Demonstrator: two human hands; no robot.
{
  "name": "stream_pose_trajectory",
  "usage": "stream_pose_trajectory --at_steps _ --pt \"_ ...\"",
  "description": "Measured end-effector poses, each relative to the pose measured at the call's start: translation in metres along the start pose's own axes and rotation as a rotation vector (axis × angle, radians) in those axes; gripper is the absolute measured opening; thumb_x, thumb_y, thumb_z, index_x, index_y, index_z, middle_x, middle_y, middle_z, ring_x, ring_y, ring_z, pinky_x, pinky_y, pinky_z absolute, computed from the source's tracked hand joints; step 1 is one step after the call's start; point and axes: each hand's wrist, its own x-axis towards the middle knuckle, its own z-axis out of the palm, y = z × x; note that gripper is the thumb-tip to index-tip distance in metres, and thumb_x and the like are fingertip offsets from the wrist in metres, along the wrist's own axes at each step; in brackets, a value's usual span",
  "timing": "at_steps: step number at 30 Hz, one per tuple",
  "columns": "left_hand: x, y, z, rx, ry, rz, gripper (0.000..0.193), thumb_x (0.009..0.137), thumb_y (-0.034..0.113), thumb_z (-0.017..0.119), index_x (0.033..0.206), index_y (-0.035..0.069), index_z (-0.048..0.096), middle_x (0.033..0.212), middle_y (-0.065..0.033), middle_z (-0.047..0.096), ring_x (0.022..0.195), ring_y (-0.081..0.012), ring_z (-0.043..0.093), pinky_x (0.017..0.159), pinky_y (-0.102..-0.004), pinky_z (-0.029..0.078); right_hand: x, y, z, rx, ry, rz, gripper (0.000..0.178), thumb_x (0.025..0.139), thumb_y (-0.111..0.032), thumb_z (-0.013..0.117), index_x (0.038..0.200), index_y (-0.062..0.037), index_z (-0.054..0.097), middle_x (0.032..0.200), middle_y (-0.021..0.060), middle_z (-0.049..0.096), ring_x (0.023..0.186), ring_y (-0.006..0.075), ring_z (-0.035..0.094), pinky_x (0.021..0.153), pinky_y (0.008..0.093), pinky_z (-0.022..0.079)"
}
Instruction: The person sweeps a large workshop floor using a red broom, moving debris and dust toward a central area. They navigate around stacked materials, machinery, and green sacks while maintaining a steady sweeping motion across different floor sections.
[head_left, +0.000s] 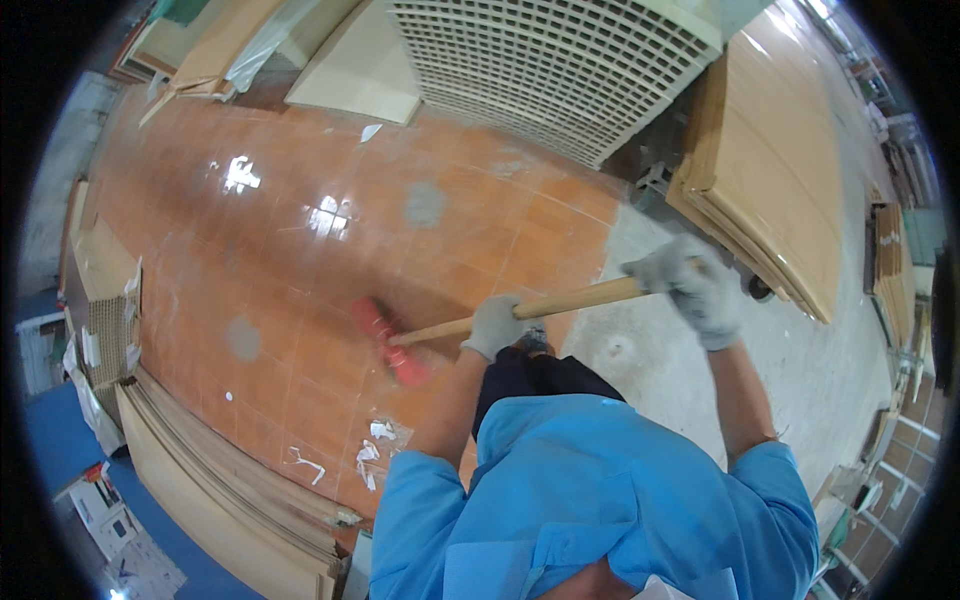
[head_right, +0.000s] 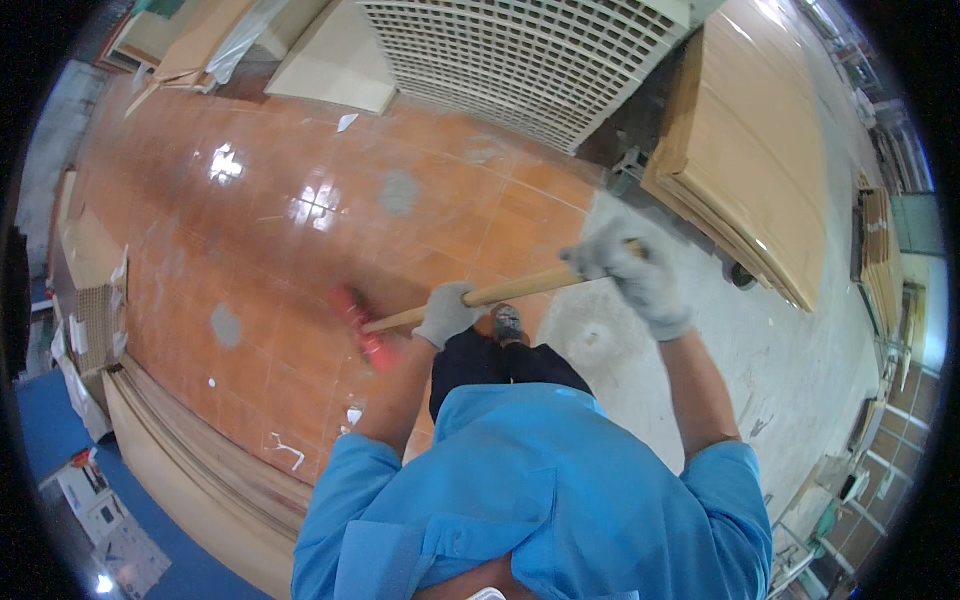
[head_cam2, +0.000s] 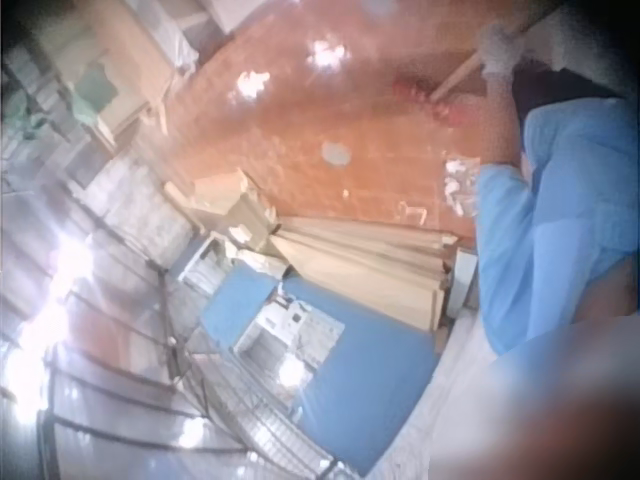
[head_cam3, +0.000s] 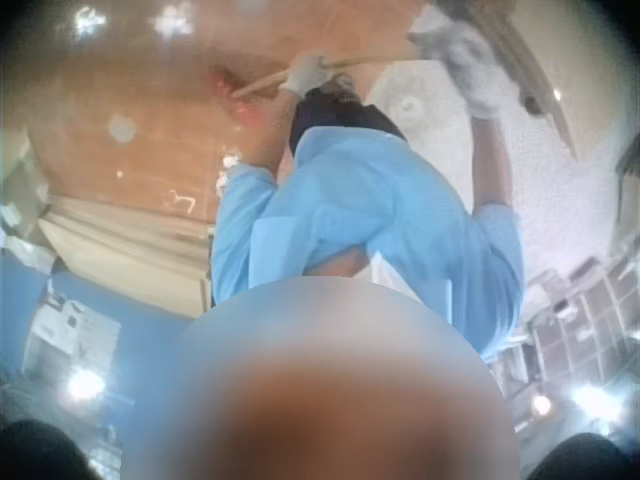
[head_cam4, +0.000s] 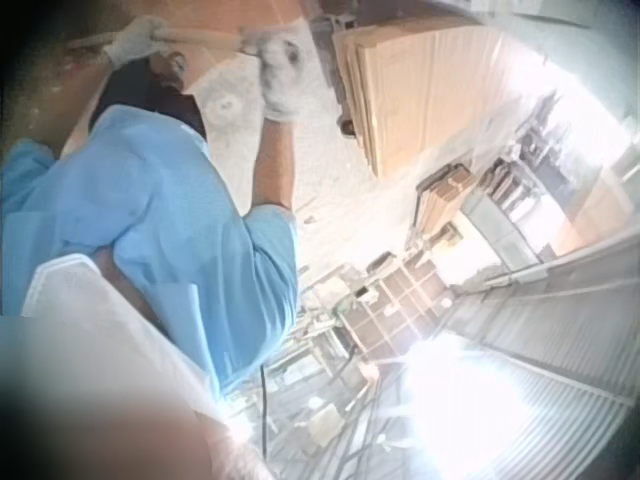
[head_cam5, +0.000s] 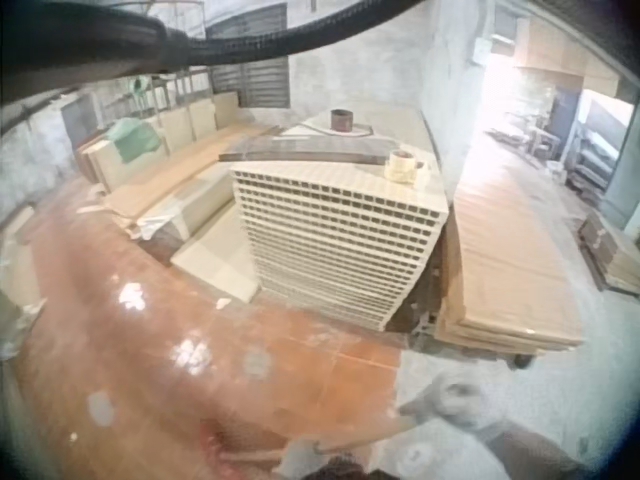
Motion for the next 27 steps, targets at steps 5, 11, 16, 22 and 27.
stream_pose_trajectory --at_steps 5,11,16,22,27 --pt "0.005 -0.004 -0.054 0.049 0.154 0.063 0.026 0.075 0.040 0.076 0.087 0.018 0.070 0.075 -0.0112 0.067 0.069 -0.0326 0.066 0.064 -0.0441 0.051 0.043 -0.001 -0.030 -0.190 0.073 -0.020 0.033 0.097 -0.036 0.056 0.082 -0.0075 0.054 0.074 0.0071 0.057 0.074 0.0229 0.059 0.090 0.0504 0.052" --pt "0.087 0.095 -0.159 -0.285 0.390 0.504 0.026 0.072 0.037 0.073 0.079 0.015 0.062 0.067 -0.0095 0.062 0.070 -0.0335 0.064 0.061 -0.0450 0.047 0.085 -0.178 0.012 -0.421 0.062 -0.428 0.023 0.094 -0.031 0.056 0.084 -0.0103 0.052 0.072 0.0034 0.053 0.070 0.0216 0.055 0.078 0.0419 0.051" --pt "0.181 0.042 -0.204 -0.326 0.308 0.573 0.028 0.069 0.035 0.077 0.075 0.012 0.063 0.074 -0.0098 0.066 0.077 -0.0340 0.065 0.071 -0.0449 0.049 0.180 -0.156 0.153 -0.869 -0.410 -0.484 0.025 0.086 -0.033 0.067 0.081 -0.0108 0.056 0.069 0.0033 0.056 0.069 0.0232 0.058 0.079 0.0421 0.052" --pt "0.229 -0.063 -0.230 -0.303 0.196 0.369 0.030 0.073 0.039 0.075 0.081 0.011 0.068 0.078 -0.0114 0.068 0.077 -0.0326 0.067 0.071 -0.0441 0.051 0.268 -0.089 0.229 -0.774 -0.498 -0.318 0.036 0.079 -0.040 0.078 0.075 -0.0126 0.055 0.066 0.0024 0.055 0.067 0.0225 0.059 0.082 0.0444 0.051" --pt "0.155 -0.100 -0.275 -0.267 0.312 0.220 0.035 0.076 0.046 0.072 0.076 0.012 0.067 0.076 -0.0137 0.067 0.073 -0.0349 0.065 0.067 -0.0465 0.049 0.307 -0.098 0.248 -0.404 -0.400 -0.219 0.040 0.086 -0.042 0.072 0.075 -0.0156 0.044 0.065 -0.0012 0.046 0.066 0.0180 0.053 0.084 0.0479 0.050"
